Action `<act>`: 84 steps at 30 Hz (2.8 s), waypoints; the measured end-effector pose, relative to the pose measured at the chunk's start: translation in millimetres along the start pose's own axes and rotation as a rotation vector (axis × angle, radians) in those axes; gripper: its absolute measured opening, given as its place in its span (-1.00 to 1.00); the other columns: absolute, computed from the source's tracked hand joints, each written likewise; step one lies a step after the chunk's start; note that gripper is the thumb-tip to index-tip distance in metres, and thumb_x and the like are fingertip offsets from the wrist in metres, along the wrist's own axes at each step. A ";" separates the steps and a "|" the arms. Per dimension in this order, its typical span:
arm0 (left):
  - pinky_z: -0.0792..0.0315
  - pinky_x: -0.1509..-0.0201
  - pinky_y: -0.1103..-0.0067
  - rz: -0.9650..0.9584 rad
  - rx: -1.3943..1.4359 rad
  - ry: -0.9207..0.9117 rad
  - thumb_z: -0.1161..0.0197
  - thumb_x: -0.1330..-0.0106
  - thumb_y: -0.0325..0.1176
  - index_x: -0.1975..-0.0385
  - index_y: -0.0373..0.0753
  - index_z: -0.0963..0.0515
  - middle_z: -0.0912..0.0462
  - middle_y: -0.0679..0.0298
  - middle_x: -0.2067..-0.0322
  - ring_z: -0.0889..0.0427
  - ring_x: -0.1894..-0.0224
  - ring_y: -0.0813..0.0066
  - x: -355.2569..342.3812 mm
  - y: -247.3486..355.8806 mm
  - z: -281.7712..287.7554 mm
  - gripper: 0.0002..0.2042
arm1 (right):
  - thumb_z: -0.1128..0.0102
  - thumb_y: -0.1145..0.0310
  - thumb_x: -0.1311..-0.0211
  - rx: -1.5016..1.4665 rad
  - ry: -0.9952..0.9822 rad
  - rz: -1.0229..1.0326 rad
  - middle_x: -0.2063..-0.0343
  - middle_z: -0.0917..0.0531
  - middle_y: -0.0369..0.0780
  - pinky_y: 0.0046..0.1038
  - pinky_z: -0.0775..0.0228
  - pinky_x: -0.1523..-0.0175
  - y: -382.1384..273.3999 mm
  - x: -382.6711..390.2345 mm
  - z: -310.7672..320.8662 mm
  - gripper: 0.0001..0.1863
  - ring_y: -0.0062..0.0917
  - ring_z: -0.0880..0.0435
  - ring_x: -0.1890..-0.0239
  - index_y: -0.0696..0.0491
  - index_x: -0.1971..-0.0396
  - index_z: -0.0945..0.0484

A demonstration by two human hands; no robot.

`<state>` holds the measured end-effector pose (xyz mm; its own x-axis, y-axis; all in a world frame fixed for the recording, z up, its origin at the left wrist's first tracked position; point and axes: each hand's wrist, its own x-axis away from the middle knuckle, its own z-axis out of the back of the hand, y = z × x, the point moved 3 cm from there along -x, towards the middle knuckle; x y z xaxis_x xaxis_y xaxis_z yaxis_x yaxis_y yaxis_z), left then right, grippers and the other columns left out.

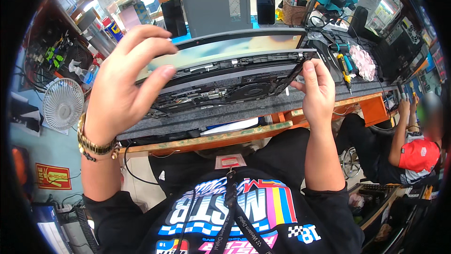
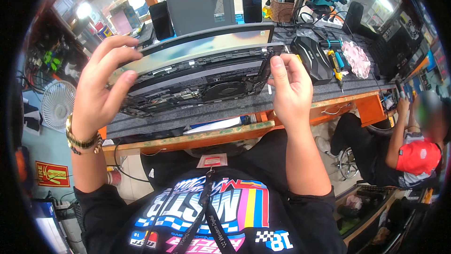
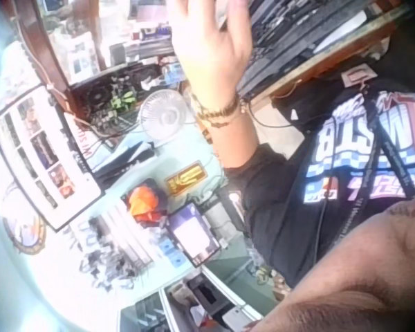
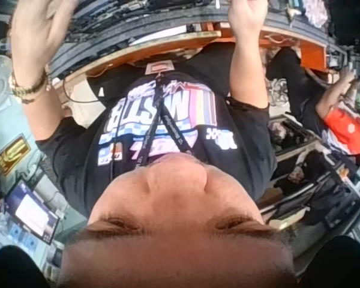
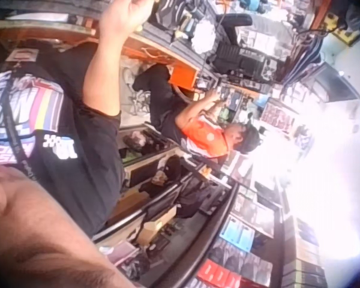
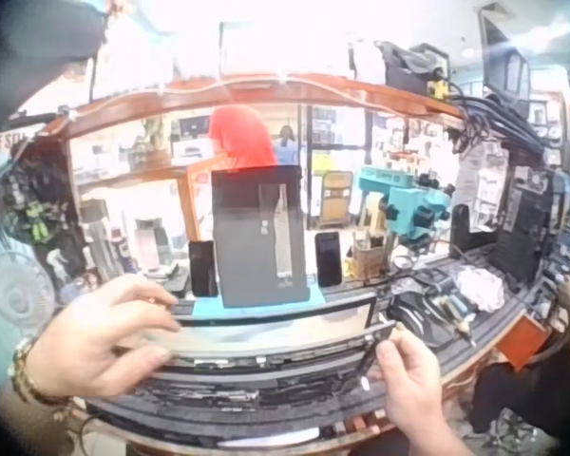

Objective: The person opens the casing of a laptop using a small tool, removes the back cover, and uses a screwdriver to work on internal components before closing the laptop and powering it on.

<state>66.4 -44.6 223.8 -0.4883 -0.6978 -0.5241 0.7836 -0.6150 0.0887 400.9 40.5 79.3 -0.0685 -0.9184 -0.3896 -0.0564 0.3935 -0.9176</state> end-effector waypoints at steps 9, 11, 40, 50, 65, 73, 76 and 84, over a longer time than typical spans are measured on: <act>-0.58 -0.18 0.29 -0.052 0.062 -0.259 -0.63 -0.22 -0.23 -0.03 -0.27 -0.65 -0.64 0.05 -0.08 -0.68 -0.09 -0.07 -37.2 13.1 -27.6 -0.55 | -0.30 0.14 -0.64 -0.023 0.020 0.006 0.32 -0.64 -0.43 -0.62 -0.47 0.15 -1.3 2.3 -1.8 -0.69 -0.79 -0.54 0.27 0.11 0.15 -0.66; -0.59 -0.17 0.27 -0.017 0.014 -0.256 -0.63 -0.21 -0.24 0.01 -0.31 -0.68 -0.65 -0.02 -0.11 -0.70 -0.09 -0.11 -41.6 19.0 -33.3 -0.57 | -0.32 0.16 -0.63 -0.006 0.016 0.026 0.35 -0.64 -0.42 -0.62 -0.42 0.19 -0.5 2.2 -1.8 -0.70 -0.78 -0.53 0.31 0.13 0.17 -0.66; -0.35 -0.46 0.43 0.288 0.704 0.317 -0.45 -0.39 -0.47 -0.11 -0.52 -0.70 -0.65 0.04 -0.30 -0.59 -0.30 0.35 27.6 -36.5 8.5 -0.65 | 0.01 -0.03 -0.71 -0.606 -0.261 -0.254 -0.02 -0.77 -0.16 -0.29 -0.71 0.00 23.0 -79.5 -38.1 -0.50 -0.43 -0.77 0.01 0.08 -0.23 -0.59; -0.60 -0.27 0.43 0.282 1.233 0.567 -0.41 -0.51 -0.38 -0.21 -0.41 -0.65 -0.81 0.12 -0.09 -0.79 -0.07 0.36 74.0 -43.5 -60.6 -0.64 | -0.09 0.01 -0.67 -0.456 -0.677 -0.366 -0.04 -0.76 -0.19 -0.34 -0.68 -0.05 28.2 -34.9 -144.1 -0.50 -0.47 -0.75 -0.02 0.10 -0.28 -0.59; -0.55 -0.32 0.45 0.325 1.432 0.616 -0.50 -0.45 -0.28 -0.26 -0.44 -0.61 -0.78 0.15 -0.12 -0.75 -0.12 0.43 99.9 -16.4 -88.8 -0.51 | -0.13 0.05 -0.66 -0.241 -0.961 -0.307 -0.06 -0.75 -0.20 -0.37 -0.67 -0.07 25.0 83.5 -180.7 -0.51 -0.50 -0.73 -0.03 0.12 -0.30 -0.58; -0.58 -0.30 0.43 0.288 1.456 0.639 -0.51 -0.44 -0.31 -0.23 -0.45 -0.63 -0.80 0.12 -0.12 -0.78 -0.10 0.40 102.7 -15.0 -87.7 -0.53 | -0.15 0.07 -0.65 -0.243 -0.893 -0.322 -0.06 -0.74 -0.20 -0.39 -0.66 -0.07 30.6 65.2 -160.8 -0.51 -0.52 -0.73 -0.04 0.13 -0.31 -0.58; -0.66 -0.29 0.36 0.230 1.438 0.629 -0.42 -0.52 -0.32 -0.26 -0.42 -0.59 -0.79 0.07 -0.13 -0.80 -0.11 0.30 105.3 -19.9 -89.4 -0.57 | -0.16 0.08 -0.65 -0.247 -0.872 -0.326 -0.06 -0.74 -0.21 -0.40 -0.66 -0.08 32.2 58.4 -154.2 -0.51 -0.52 -0.72 -0.04 0.13 -0.31 -0.58; -0.68 -0.23 0.37 0.246 1.420 0.654 -0.41 -0.52 -0.30 -0.26 -0.42 -0.58 -0.79 0.08 -0.10 -0.81 -0.09 0.30 106.2 -22.4 -88.6 -0.57 | -0.18 0.10 -0.64 -0.252 -0.851 -0.331 -0.07 -0.74 -0.21 -0.41 -0.65 -0.09 32.2 53.7 -151.2 -0.51 -0.54 -0.71 -0.05 0.14 -0.32 -0.57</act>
<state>31.0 -72.3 91.0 0.1280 -0.7865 -0.6042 -0.3512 -0.6057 0.7140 244.7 10.1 40.7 0.7333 -0.6672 -0.1308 -0.1637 0.0135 -0.9864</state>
